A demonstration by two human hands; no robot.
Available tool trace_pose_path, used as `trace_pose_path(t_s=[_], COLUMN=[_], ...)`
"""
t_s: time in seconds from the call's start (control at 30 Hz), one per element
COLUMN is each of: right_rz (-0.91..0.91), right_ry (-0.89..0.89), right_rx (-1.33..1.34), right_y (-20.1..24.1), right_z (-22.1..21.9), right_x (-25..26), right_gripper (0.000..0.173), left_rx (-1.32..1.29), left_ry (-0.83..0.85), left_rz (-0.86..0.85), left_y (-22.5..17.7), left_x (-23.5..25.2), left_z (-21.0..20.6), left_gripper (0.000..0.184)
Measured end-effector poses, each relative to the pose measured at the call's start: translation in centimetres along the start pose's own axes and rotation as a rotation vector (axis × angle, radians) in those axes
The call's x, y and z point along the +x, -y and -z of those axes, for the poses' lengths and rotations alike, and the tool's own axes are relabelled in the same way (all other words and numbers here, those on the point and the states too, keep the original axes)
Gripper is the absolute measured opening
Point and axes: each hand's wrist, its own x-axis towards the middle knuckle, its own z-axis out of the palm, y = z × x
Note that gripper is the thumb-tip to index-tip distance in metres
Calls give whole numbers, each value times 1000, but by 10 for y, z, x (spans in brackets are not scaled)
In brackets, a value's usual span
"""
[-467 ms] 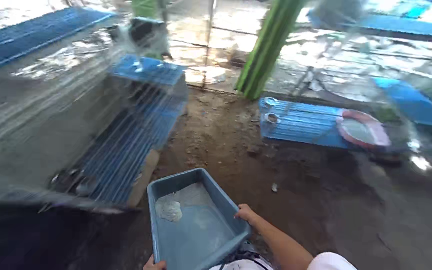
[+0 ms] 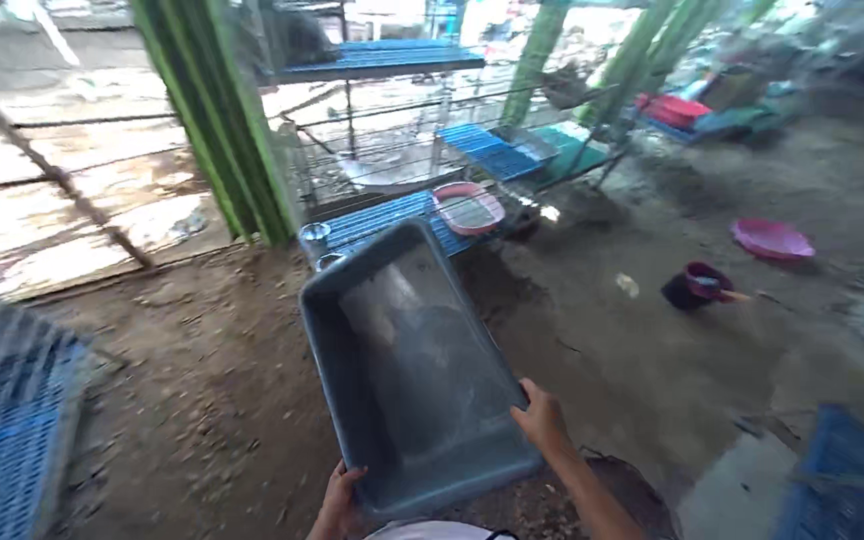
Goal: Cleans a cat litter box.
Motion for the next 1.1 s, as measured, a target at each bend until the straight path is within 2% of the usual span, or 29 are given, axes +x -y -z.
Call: trace_pose_path(t_s=[0.07, 0.13, 0.23, 0.4, 0.53, 0.63, 0.73, 0.9, 1.0, 1.1], right_rz=[-9, 74, 139, -85, -289, -609, -873, -1036, -1060, -1023], right_ry=[-108, -296, -508, -619, -691, -586, -469, -348, -435, -441], right_rx=[23, 50, 85, 243, 340, 532, 652, 702, 801, 842], right_y=[-8, -30, -71, -141, -189, -214, -234, -295, -354, -432], right_z=[30, 46, 66, 86, 92, 106, 117, 157, 191, 264], right_x=[13, 29, 62, 129, 196, 230, 256, 329, 404, 510], right_gripper=[34, 31, 26, 33, 37, 37, 40, 38, 34, 33], left_rx=[34, 105, 226, 367, 609, 806, 1007, 1132, 1142, 1110], left_ry=[71, 127, 203, 385, 571, 699, 785, 805, 766, 694], left_rz=[-9, -31, -100, -201, -99, 39, 173, 298, 302, 256], left_y=[-22, -52, -98, -145, -168, -175, -175, -148, -122, -103], left_x=[39, 69, 111, 173, 249, 298, 339, 404, 448, 482], left_z=[-56, -109, -190, -320, -424, -501, -571, -696, -781, -895], left_gripper=[39, 33, 33, 46, 53, 69, 73, 65, 65, 67])
